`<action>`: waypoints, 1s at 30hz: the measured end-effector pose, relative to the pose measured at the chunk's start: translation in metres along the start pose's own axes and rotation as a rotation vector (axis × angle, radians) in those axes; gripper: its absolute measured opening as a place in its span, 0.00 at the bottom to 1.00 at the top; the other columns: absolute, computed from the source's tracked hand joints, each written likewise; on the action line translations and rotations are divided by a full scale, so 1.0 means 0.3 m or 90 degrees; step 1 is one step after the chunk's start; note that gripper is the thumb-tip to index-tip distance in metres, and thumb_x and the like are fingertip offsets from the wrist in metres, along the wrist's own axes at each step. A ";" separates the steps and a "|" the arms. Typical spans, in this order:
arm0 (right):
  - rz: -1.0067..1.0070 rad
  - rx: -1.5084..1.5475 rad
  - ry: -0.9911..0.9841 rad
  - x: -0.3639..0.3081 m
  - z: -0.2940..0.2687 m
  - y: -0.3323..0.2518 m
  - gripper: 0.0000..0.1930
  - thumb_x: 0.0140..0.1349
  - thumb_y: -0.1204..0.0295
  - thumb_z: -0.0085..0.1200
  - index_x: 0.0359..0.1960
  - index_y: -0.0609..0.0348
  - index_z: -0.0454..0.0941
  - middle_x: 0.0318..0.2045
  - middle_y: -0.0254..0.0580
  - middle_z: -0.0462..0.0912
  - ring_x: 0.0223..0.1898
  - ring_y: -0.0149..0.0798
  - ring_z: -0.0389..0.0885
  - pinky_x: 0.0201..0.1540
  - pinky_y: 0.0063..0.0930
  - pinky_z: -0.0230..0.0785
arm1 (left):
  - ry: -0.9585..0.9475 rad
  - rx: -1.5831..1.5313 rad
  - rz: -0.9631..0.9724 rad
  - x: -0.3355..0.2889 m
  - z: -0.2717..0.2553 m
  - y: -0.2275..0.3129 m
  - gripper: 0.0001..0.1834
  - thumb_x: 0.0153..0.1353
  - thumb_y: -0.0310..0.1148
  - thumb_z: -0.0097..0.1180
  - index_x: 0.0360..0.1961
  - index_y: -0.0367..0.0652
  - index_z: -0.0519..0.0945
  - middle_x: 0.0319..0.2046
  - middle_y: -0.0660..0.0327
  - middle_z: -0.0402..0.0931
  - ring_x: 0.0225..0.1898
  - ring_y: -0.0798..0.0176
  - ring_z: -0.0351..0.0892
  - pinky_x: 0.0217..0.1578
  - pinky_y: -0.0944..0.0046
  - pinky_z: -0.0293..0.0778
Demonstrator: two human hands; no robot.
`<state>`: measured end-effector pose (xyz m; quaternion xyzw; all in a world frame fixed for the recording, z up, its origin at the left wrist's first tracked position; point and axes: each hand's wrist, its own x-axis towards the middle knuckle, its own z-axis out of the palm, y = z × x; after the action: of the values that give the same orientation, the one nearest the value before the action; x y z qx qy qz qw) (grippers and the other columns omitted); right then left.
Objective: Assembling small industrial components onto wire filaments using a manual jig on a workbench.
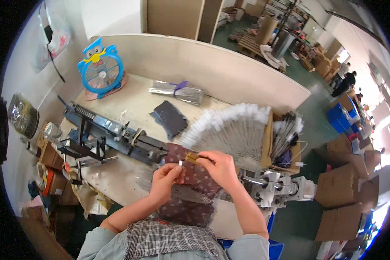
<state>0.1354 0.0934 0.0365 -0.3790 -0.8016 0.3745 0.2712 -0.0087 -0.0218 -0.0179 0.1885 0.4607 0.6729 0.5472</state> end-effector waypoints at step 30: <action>-0.028 -0.075 -0.085 0.089 0.083 -0.031 0.09 0.53 0.64 0.58 0.29 0.55 0.82 0.27 0.38 0.81 0.34 0.42 0.78 0.36 0.35 0.70 | 0.047 0.020 -0.062 0.030 0.003 0.009 0.15 0.67 0.41 0.47 0.40 0.39 0.75 0.28 0.61 0.78 0.28 0.68 0.78 0.31 0.70 0.72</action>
<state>0.0987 0.1010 0.0338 -0.3504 -0.8467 0.3452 0.2026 -0.0124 -0.0130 -0.0175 0.1498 0.4998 0.6443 0.5592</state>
